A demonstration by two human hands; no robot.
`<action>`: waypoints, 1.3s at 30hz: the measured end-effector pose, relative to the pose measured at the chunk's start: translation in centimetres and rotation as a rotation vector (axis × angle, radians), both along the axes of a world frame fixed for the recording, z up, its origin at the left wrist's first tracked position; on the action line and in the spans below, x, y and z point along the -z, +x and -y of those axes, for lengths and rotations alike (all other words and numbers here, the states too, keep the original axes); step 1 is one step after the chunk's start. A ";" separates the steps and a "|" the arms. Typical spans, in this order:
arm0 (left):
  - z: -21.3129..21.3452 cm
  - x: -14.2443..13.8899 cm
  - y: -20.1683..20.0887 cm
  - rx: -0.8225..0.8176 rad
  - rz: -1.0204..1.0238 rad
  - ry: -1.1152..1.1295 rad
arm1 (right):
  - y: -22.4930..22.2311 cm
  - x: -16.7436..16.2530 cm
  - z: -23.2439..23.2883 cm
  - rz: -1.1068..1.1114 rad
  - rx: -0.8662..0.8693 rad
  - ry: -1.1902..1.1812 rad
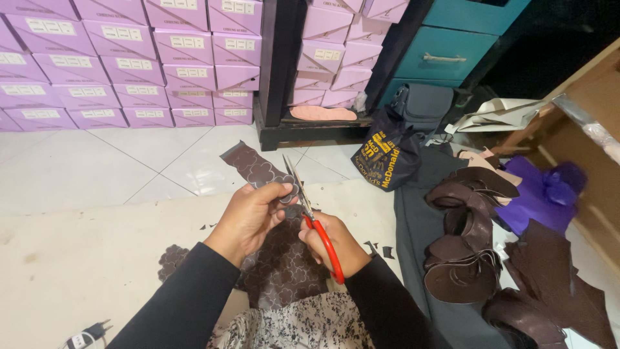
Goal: The person sits on the floor and uses red-handled scissors to cut cloud-shaped pieces from a brown patterned fabric. They hold the fabric with the left hand and cut with the right, periodically repositioning the material and stacking the cut pieces on the floor.
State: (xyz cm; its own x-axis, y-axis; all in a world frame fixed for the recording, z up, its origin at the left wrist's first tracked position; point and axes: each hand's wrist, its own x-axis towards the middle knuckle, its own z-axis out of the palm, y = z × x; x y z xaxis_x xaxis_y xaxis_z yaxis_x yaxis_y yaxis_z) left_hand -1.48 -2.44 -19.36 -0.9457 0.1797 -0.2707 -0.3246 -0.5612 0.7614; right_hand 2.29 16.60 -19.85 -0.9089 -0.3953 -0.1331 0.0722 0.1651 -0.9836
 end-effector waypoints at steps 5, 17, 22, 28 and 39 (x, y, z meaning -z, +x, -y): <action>0.2 -0.5 0.1 0.005 0.022 -0.030 | 0.0 -0.3 -0.2 -0.021 -0.024 0.006; 0.3 -1.3 -0.1 -0.060 -0.115 -0.141 | -0.7 1.4 -1.0 -0.076 -0.017 0.077; 1.0 -0.6 -0.2 -0.067 -0.218 -0.244 | -1.6 3.1 -1.1 -0.339 -0.089 0.096; 0.7 0.3 -0.8 -0.028 -0.393 -0.234 | -1.4 3.0 -1.0 0.108 0.123 -0.136; -1.4 1.2 1.1 0.291 -0.599 -0.616 | -3.6 3.8 -1.5 0.101 0.266 -0.808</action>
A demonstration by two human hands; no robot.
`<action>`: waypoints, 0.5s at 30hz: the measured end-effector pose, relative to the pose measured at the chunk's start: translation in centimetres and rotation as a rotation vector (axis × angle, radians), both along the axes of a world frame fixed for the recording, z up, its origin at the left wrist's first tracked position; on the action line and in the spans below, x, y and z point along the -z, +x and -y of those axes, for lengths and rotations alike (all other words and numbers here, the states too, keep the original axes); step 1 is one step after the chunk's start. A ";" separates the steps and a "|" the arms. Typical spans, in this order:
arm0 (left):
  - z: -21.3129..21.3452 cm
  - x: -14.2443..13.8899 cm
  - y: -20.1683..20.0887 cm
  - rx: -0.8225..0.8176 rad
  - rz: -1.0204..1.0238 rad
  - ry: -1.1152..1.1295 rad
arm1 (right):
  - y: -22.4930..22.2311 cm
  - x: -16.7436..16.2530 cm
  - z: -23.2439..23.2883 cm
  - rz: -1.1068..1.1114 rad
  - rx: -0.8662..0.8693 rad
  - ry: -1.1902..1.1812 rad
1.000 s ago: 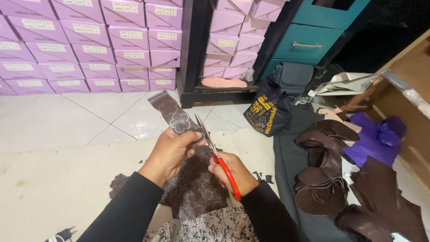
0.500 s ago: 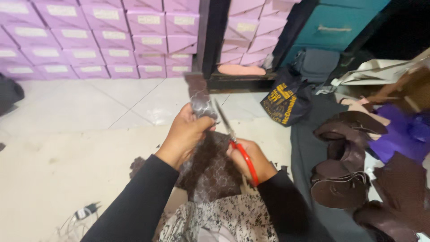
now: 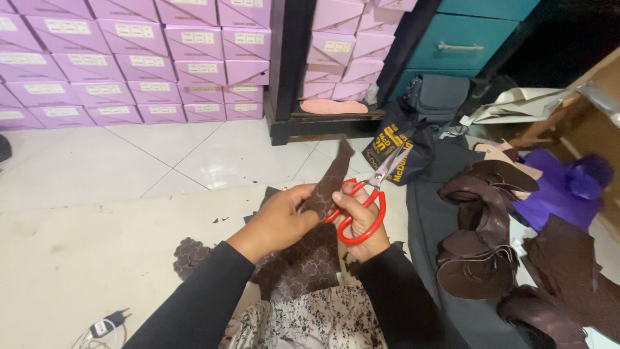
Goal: The person sits on the floor and uses red-handled scissors to cut cloud-shaped pieces from a brown patterned fabric. They hold the fabric with the left hand and cut with the right, periodically repositioning the material and stacking the cut pieces on the floor.
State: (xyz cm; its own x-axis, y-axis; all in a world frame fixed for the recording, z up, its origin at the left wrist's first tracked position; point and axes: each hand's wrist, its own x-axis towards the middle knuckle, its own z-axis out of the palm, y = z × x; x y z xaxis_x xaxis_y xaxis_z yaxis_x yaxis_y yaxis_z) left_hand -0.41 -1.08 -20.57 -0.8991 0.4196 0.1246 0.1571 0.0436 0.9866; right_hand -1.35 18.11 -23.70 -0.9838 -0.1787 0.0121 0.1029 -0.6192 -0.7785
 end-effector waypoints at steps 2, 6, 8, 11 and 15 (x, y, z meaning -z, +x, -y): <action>-0.4 0.6 -0.4 -0.128 0.093 0.023 | -0.3 0.4 -0.2 0.040 0.068 -0.016; -0.2 1.2 -1.4 -0.146 0.242 0.138 | -0.7 0.5 -0.3 0.042 0.170 -0.016; -0.2 1.5 -1.2 -0.144 0.267 0.152 | -0.6 0.4 -0.2 0.030 0.171 -0.021; -0.1 1.6 -0.9 -0.129 0.309 0.138 | -0.1 0.1 -0.1 0.010 0.167 -0.003; -0.5 1.6 -1.3 -0.121 0.278 0.268 | 0.2 -0.4 0.2 -0.050 0.166 0.101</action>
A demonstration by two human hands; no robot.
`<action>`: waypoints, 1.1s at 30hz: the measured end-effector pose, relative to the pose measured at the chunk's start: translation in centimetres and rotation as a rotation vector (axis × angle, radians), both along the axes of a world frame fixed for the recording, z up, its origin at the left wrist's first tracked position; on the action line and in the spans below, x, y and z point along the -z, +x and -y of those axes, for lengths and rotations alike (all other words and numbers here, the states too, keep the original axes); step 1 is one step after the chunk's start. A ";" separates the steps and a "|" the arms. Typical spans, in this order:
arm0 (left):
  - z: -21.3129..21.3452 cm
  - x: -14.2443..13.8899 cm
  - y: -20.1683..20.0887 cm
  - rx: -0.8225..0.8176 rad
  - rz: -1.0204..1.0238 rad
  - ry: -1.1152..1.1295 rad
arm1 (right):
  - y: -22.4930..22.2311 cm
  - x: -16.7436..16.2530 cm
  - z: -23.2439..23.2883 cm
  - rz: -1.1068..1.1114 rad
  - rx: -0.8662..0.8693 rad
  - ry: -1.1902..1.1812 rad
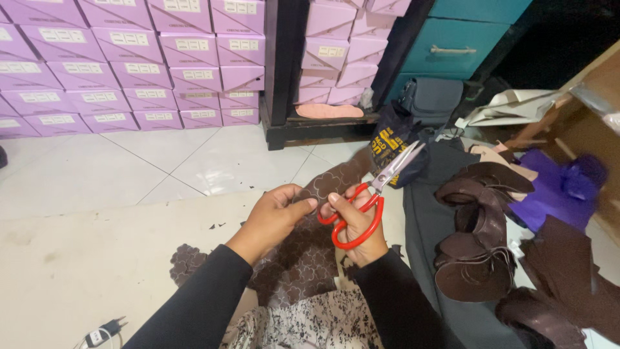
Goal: The person sits on the floor and uses red-handled scissors to cut cloud-shaped pieces from a brown patterned fabric. They hold the fabric with the left hand and cut with the right, periodically repositioning the material and stacking the cut pieces on the floor.
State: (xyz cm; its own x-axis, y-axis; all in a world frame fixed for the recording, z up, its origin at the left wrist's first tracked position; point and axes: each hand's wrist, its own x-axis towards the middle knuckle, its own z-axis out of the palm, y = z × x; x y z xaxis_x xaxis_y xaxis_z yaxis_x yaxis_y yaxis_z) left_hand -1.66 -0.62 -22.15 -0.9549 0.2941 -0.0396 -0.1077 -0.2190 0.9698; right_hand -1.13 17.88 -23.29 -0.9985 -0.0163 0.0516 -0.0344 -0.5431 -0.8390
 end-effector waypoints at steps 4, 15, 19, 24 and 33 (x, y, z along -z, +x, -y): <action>0.6 -0.3 -1.2 -0.216 0.038 0.050 | 1.2 -0.4 0.2 -0.023 -0.227 0.277; 2.0 -1.0 -1.9 -0.259 0.079 0.085 | 2.4 -0.3 1.7 0.109 -0.541 0.729; 1.7 -1.5 -1.1 -0.224 0.021 0.071 | 2.6 -0.9 1.2 -0.073 -0.570 0.687; 1.8 -2.1 -0.9 -0.231 0.058 0.014 | 2.8 -1.8 1.2 -0.078 -0.564 0.786; 1.1 -2.0 -0.4 -0.261 -0.029 0.055 | 3.0 -2.7 1.0 -0.166 -0.487 0.956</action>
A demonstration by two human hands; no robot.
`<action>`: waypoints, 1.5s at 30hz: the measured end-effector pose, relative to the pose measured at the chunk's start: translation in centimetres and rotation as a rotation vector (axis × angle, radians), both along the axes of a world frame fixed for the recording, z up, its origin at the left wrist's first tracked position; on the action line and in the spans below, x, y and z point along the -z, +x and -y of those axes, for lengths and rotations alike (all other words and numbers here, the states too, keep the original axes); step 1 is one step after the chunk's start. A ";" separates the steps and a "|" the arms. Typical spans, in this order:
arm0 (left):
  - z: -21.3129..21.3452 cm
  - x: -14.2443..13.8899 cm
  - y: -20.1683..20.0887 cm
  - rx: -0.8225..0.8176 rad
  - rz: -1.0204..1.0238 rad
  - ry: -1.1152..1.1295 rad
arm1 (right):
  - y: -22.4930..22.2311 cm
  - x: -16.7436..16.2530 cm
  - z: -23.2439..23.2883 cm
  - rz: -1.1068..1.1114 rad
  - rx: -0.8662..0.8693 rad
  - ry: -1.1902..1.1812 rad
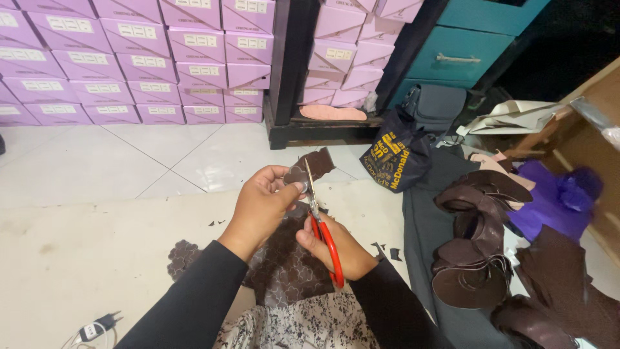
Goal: The person sits on the floor and uses red-handled scissors to cut cloud-shaped pieces from a brown patterned fabric. They hold the fabric with the left hand and cut with the right, periodically repositioning the material and stacking the cut pieces on the floor.
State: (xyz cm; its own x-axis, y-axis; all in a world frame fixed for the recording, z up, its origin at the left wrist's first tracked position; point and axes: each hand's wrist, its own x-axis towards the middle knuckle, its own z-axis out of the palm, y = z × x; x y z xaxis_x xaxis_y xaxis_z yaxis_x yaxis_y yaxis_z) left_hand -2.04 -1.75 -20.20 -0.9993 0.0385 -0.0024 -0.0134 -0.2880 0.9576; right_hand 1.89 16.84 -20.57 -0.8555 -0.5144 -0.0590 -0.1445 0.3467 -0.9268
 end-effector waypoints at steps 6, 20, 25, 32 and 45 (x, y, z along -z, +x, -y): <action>-0.7 0.2 0.3 -0.086 -0.015 0.053 | -0.2 0.5 0.0 -0.050 0.041 0.023; -1.6 -0.1 0.8 -0.142 -0.079 0.049 | 0.0 0.2 -0.2 -0.137 0.035 -0.018; -1.9 0.0 0.7 -0.140 -0.119 0.095 | -0.1 0.6 -0.1 -0.101 0.070 -0.018; -2.5 0.1 0.4 -0.175 -0.134 0.078 | -0.4 1.6 -0.1 -0.065 0.118 -0.150; -1.0 -1.8 0.6 -0.091 -0.076 -0.038 | -0.9 1.5 -1.3 -0.041 0.087 -0.074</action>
